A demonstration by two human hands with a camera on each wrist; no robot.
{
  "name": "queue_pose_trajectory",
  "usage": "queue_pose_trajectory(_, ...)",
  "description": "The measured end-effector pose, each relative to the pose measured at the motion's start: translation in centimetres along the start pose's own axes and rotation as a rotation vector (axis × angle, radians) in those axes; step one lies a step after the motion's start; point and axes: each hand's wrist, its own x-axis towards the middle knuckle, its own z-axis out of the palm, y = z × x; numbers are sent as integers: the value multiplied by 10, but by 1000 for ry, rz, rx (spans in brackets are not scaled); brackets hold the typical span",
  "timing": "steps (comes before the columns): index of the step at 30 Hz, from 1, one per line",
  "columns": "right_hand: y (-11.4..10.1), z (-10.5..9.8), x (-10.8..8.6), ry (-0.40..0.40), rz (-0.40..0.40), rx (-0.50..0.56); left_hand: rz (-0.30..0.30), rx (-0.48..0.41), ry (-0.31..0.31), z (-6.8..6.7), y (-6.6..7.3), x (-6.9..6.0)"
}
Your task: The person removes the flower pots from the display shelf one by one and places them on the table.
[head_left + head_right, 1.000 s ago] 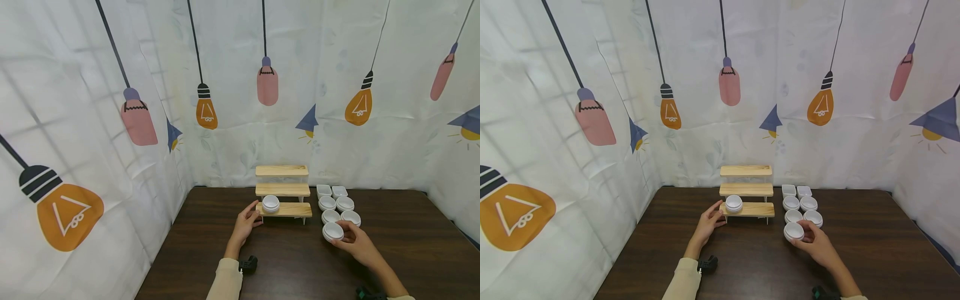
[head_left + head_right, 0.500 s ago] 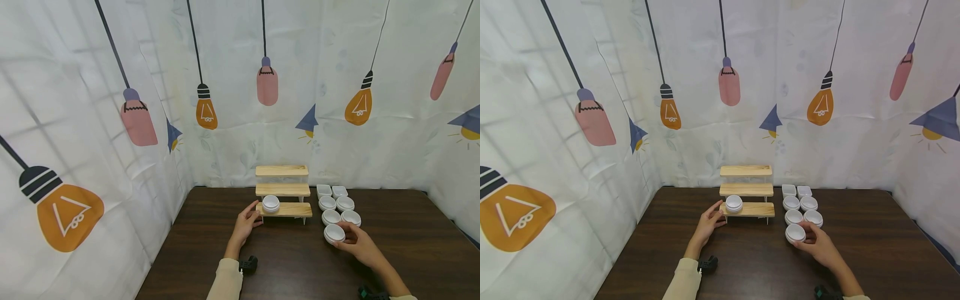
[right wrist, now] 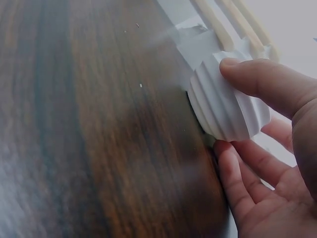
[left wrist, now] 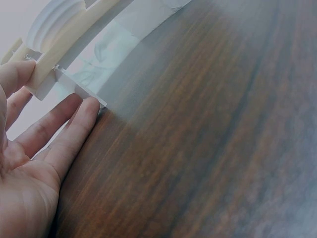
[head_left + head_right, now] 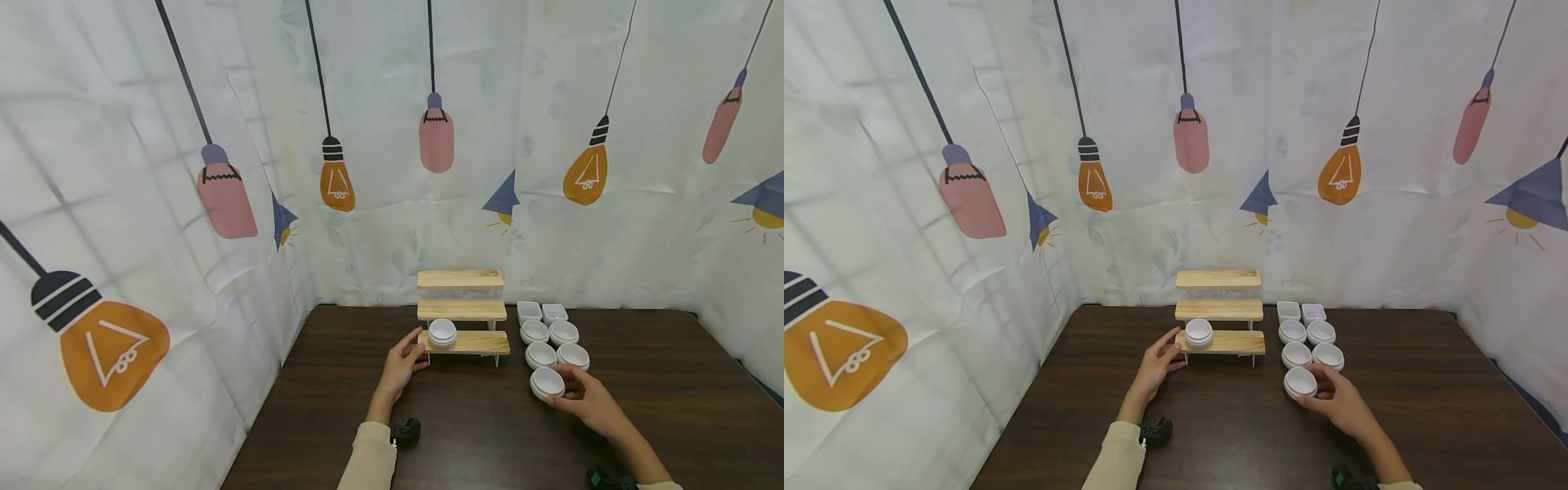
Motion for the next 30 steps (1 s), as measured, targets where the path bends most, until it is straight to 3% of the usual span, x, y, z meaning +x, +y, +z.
queue_pose_trajectory(30, 0, -1, 0, -14, 16, 9, 2, -2, -2, 0, -2, 1)
